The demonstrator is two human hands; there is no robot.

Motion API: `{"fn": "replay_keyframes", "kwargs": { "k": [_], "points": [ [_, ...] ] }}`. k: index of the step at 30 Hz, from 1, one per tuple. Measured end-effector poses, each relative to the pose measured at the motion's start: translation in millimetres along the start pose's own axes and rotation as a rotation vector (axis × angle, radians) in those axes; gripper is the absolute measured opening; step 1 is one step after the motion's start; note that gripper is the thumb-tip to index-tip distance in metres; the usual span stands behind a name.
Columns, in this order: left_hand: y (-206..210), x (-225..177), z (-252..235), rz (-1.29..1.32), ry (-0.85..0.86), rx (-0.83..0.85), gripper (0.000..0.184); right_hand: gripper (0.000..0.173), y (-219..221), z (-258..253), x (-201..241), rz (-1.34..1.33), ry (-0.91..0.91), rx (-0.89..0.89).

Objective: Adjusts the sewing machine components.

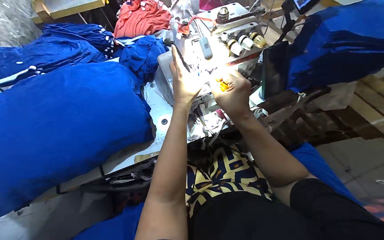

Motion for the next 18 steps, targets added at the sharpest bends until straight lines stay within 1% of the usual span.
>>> {"fn": "replay_keyframes", "kwargs": {
  "k": [8, 11, 14, 18],
  "points": [
    [0.1, -0.5, -1.3, -0.015, -0.028, 0.030, 0.118, 0.007, 0.8, -3.5, 0.9, 0.018, -0.044, 0.013],
    [-0.9, -1.8, -1.9, -0.014, -0.021, 0.027, 0.118, 0.008, 1.6, -4.5, 5.1, 0.021, -0.106, 0.025],
    [-2.5, -2.0, -1.3, 0.020, -0.011, 0.009, 0.118, 0.006, 3.5, -7.0, 10.2, 0.039, -0.158, 0.054],
    [-1.2, 1.7, -1.5, 0.052, -0.040, 0.012, 0.116, 0.006, 5.6, -11.9, 16.1, 0.072, -0.176, 0.103]
  ]
}}
Point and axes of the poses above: each hand's wrist, its own z-axis away from the middle knuckle, its own y-axis out of the palm, x = y × z, the point moved 4 cm from there along -z, towards the middle knuckle, and after that the axes turned 6 degrees about -x, right-handed, at the moved point
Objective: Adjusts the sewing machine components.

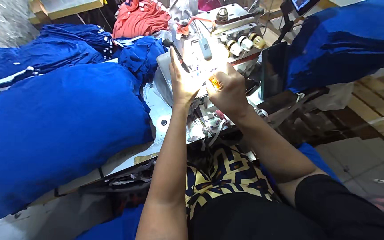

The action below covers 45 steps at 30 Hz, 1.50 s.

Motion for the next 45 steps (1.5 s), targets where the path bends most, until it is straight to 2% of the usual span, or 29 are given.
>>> {"fn": "replay_keyframes", "kwargs": {
  "k": [3, 6, 8, 10, 14, 18, 22, 26, 29, 33, 36, 38, 41, 45],
  "points": [
    [0.0, -0.8, 0.6, 0.002, -0.006, -0.015, 0.116, 0.011, 0.5, -4.4, 2.3, 0.027, 0.045, 0.033],
    [0.8, -1.3, 1.7, -0.031, 0.002, -0.030, 0.118, 0.032, -5.0, -9.9, 2.8, 0.147, 0.258, 0.214],
    [1.0, -0.7, 2.8, -0.036, 0.026, -0.049, 0.116, 0.038, -10.7, -13.3, 4.6, 0.218, 0.388, 0.351],
    [1.0, -1.0, 3.7, -0.044, 0.007, -0.039, 0.117, 0.036, -13.7, -14.7, 4.9, 0.248, 0.447, 0.420],
    [0.2, -2.1, 4.1, -0.041, -0.008, -0.034, 0.117, 0.036, -14.7, -20.7, 15.2, 0.355, 0.443, 0.595],
    [0.4, -1.5, 3.5, -0.036, -0.025, -0.040, 0.116, 0.036, -11.4, -22.5, 19.3, 0.466, 0.307, 0.677],
    [1.7, -0.9, 2.7, -0.009, -0.027, -0.047, 0.119, 0.027, -12.5, -28.2, 21.3, 0.513, 0.246, 0.789],
    [1.6, -2.1, 2.5, -0.022, -0.048, -0.031, 0.118, 0.018, -11.2, -28.5, 22.8, 0.568, 0.092, 0.826],
    [2.4, -0.9, 3.8, -0.024, -0.037, -0.049, 0.117, 0.014, -10.3, -24.7, 18.2, 0.601, -0.153, 0.732],
    [4.8, 0.9, 4.1, -0.014, -0.010, -0.064, 0.119, 0.012, -11.8, -18.2, 10.3, 0.658, -0.367, 0.704],
    [3.1, -1.3, 3.8, -0.003, -0.041, -0.055, 0.120, 0.012, -10.6, -19.7, 10.3, 0.605, -0.324, 0.644],
    [0.9, -4.0, 3.9, -0.006, -0.057, -0.050, 0.117, 0.023, -11.4, -25.1, 13.0, 0.625, -0.203, 0.612],
    [1.6, -2.1, 3.6, -0.001, -0.055, -0.035, 0.113, 0.042, -13.5, -27.7, 14.3, 0.592, -0.002, 0.659],
    [2.1, 0.4, 2.5, 0.042, -0.035, -0.027, 0.112, 0.027, -11.6, -19.4, 16.9, 0.614, -0.041, 0.643]
  ]
}}
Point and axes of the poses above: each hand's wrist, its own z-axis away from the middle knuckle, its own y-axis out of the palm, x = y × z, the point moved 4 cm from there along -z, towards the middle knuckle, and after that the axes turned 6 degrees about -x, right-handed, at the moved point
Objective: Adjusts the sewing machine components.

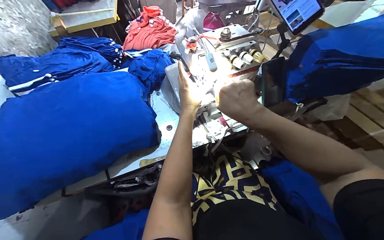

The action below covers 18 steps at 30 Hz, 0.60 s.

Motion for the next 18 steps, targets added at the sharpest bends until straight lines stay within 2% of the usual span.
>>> {"fn": "replay_keyframes", "kwargs": {
  "k": [6, 12, 14, 18],
  "points": [
    [-1.6, -0.9, 0.3, -0.033, 0.027, 0.024, 0.110, 0.012, -1.8, 1.0, -2.3, -0.037, -0.058, -0.260],
    [-4.2, -4.1, 1.8, -0.021, 0.023, 0.035, 0.106, 0.010, -4.6, 1.1, -0.8, -0.179, -0.222, -0.484],
    [-4.7, -6.1, 2.5, -0.037, 0.028, 0.036, 0.105, 0.016, -0.7, 2.4, -2.0, -0.209, -0.216, -0.475],
    [-4.4, -6.0, 1.7, -0.056, -0.019, 0.044, 0.107, 0.026, 1.4, 5.1, -2.1, -0.180, -0.115, -0.292]
  ]
}}
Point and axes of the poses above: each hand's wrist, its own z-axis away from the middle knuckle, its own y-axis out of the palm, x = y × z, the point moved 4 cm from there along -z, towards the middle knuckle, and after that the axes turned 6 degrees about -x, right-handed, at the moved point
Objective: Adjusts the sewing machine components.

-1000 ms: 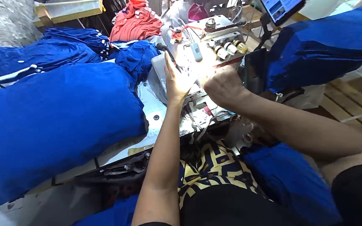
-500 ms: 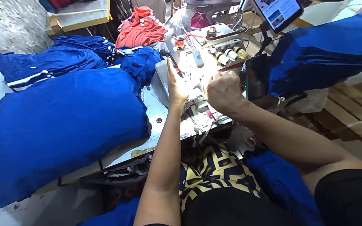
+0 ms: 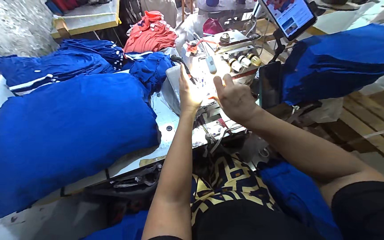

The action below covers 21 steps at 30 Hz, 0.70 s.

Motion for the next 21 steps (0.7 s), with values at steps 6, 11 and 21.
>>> {"fn": "replay_keyframes", "kwargs": {
  "k": [6, 11, 21],
  "points": [
    [1.0, 1.1, 0.4, -0.005, 0.009, -0.007, 0.105, 0.019, -1.8, -3.0, 6.3, 0.058, 0.030, 0.162],
    [0.6, 1.3, 1.8, 0.011, 0.076, -0.042, 0.101, 0.009, -5.3, -1.3, 3.5, -0.101, -0.113, -0.165],
    [3.6, 5.4, 1.0, 0.021, 0.055, -0.039, 0.106, 0.008, 11.1, 6.3, -5.3, -0.303, -0.072, -0.215]
  ]
}}
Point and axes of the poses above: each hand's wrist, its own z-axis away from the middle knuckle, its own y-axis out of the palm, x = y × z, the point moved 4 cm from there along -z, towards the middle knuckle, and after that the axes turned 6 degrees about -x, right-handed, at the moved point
